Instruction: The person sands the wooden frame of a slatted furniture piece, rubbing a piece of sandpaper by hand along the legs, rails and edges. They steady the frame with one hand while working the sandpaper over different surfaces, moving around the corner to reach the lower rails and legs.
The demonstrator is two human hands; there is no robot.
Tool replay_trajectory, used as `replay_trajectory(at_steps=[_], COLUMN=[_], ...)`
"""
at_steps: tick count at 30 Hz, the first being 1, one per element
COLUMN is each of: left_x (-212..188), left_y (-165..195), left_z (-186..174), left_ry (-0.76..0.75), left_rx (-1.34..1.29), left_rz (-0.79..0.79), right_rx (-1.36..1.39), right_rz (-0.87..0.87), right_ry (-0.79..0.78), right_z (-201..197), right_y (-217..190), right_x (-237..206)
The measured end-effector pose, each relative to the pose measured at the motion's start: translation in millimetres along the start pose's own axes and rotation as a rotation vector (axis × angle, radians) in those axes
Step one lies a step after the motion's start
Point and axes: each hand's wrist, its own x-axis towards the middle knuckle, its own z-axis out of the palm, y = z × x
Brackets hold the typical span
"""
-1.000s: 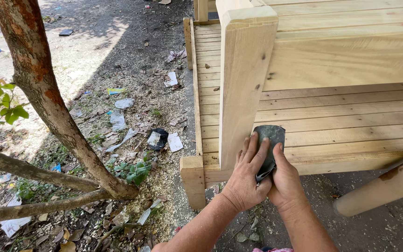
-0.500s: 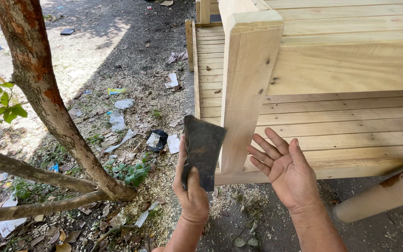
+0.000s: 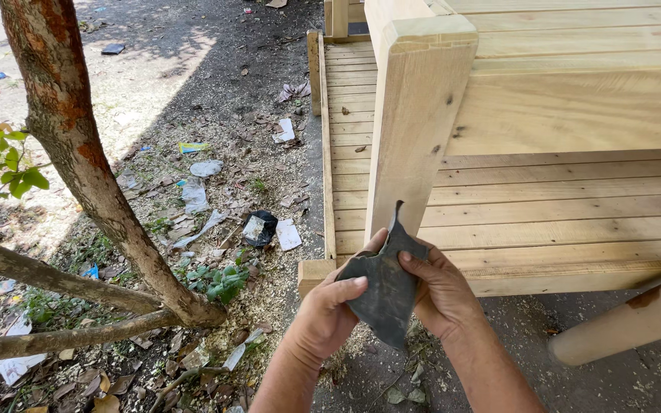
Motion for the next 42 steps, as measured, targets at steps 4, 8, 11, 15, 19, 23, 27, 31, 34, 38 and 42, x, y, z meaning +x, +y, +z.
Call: replay_trajectory(at_steps=[4,8,11,15,19,23,27,31,34,38,42], left_x=[5,26,30,23,23,19,43,108,152,145,115], left_y=[23,20,11,-7,-14,23,47,10,-36,-78,-86], left_z=[-22,-29,-28,-24,-18,-39,-60,-35,-11,-39,-84], left_ry=[-0.186,0.057,0.085,0.174,0.196,0.575,0.596,0.341,0.399,0.679,0.802], left_rx=[-0.107,0.200,0.374,0.263,0.357,0.123,0.828,0.801,0.571,0.407,0.098], left_rz=[-0.112,-0.307,-0.362,-0.342,-0.218,-0.200,0.069,0.432,0.884,0.514,0.052], right_rx=[-0.193,-0.326,-0.568,-0.619,-0.645,-0.511,-0.486,-0.452,-0.435,-0.444,-0.407], right_rz=[-0.206,-0.330,-0.368,-0.415,-0.439,-0.409,-0.412,-0.392,-0.365,-0.299,-0.290], right_ry=[0.083,-0.078,-0.048,-0.054,-0.042,0.166,0.249,0.182,0.175,0.249,0.217], right_z=[5,19,28,29,22,0,-25,-32,-35,-42,-49], right_y=[-8,-17,-23,-24,-19,-24,-29,-19,-13,-15,-14], right_x=[-7,-14,-16,-14,-3,10,20,34,37,38,40])
